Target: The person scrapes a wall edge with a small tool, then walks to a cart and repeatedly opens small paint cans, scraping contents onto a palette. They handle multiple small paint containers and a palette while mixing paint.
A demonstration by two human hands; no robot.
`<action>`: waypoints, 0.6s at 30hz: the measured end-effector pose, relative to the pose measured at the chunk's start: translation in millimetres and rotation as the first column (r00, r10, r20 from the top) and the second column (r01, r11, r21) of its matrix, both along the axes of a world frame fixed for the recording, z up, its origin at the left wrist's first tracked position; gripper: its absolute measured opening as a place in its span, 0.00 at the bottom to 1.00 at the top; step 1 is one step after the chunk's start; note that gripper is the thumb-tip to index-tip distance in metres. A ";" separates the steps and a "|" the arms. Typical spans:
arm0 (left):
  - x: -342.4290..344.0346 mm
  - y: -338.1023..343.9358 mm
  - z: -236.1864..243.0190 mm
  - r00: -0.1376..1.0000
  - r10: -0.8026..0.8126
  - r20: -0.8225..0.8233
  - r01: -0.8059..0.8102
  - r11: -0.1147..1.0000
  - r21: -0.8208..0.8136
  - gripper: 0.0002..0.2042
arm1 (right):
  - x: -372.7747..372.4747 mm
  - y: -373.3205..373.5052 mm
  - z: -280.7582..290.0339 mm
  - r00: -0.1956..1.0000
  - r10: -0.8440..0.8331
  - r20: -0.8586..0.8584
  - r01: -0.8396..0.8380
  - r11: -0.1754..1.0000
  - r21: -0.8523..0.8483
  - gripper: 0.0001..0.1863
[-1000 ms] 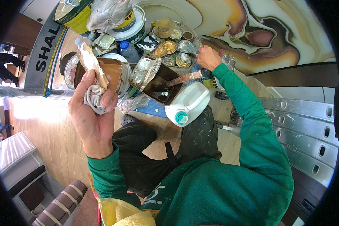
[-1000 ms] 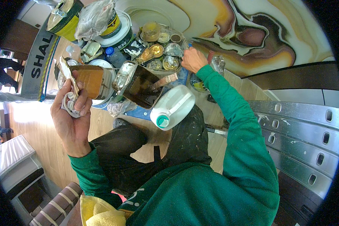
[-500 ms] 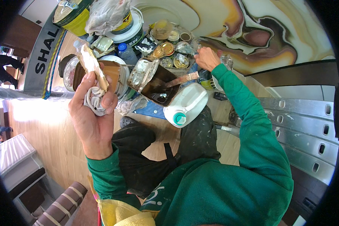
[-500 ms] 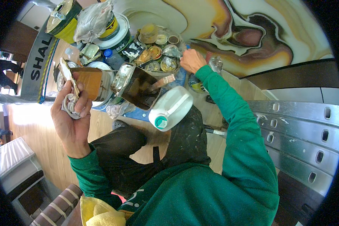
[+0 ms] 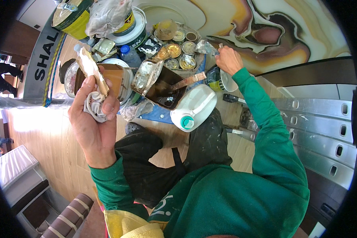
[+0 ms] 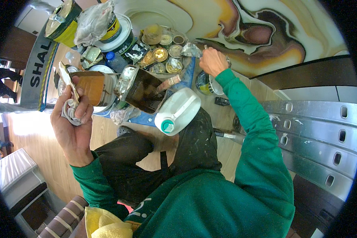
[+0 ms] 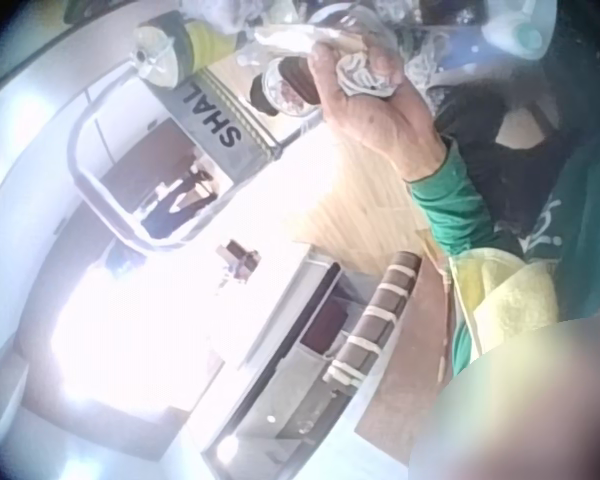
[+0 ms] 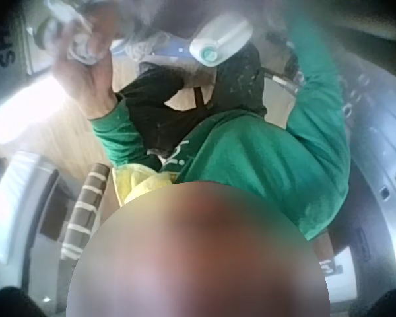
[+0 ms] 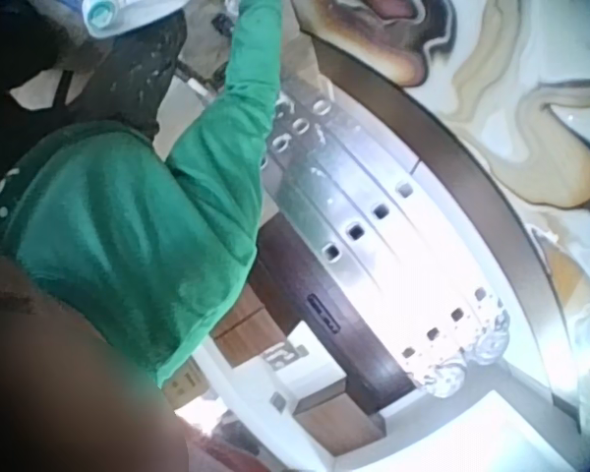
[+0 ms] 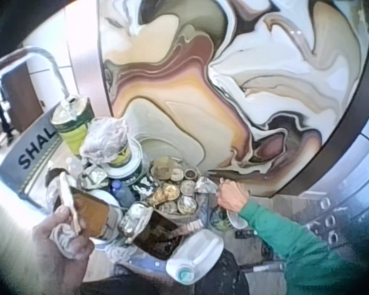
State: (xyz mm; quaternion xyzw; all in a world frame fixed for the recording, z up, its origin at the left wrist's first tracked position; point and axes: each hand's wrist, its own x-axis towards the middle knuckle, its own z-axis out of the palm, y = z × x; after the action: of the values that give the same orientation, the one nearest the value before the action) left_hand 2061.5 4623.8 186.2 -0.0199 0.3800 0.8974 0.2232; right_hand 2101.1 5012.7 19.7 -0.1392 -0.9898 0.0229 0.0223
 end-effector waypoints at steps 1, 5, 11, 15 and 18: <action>0.0 -0.2 0.1 1.000 0.004 0.002 -0.004 1.000 -0.005 0.15 | 1.8 -0.5 -1.6 1.000 -0.002 0.007 0.002 1.000 0.003 0.14; -0.2 -0.8 0.5 1.000 -0.002 0.001 0.002 1.000 -0.004 0.15 | 8.3 -4.7 -6.9 1.000 0.003 0.011 -0.003 0.999 -0.032 0.15; 1.8 1.1 0.5 0.999 0.028 0.022 -0.028 1.000 -0.003 0.15 | 16.3 -18.9 -5.1 1.000 0.027 0.013 -0.025 0.986 -0.165 0.15; -0.4 1.7 0.0 0.999 0.021 0.039 -0.021 1.000 -0.004 0.15 | 15.9 -25.1 -4.8 0.997 0.076 0.022 -0.069 0.976 -0.207 0.14; -2.2 1.7 -1.2 0.998 0.029 0.047 -0.029 1.000 -0.010 0.15 | 13.6 -30.0 -10.0 0.997 0.083 0.004 -0.080 0.975 -0.206 0.14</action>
State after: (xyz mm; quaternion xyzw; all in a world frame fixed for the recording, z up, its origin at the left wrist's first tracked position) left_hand 2059.4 4625.5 185.0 -0.0474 0.3786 0.8980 0.2189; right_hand 2114.7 4982.7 9.7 -0.1001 -0.9871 0.1251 0.0005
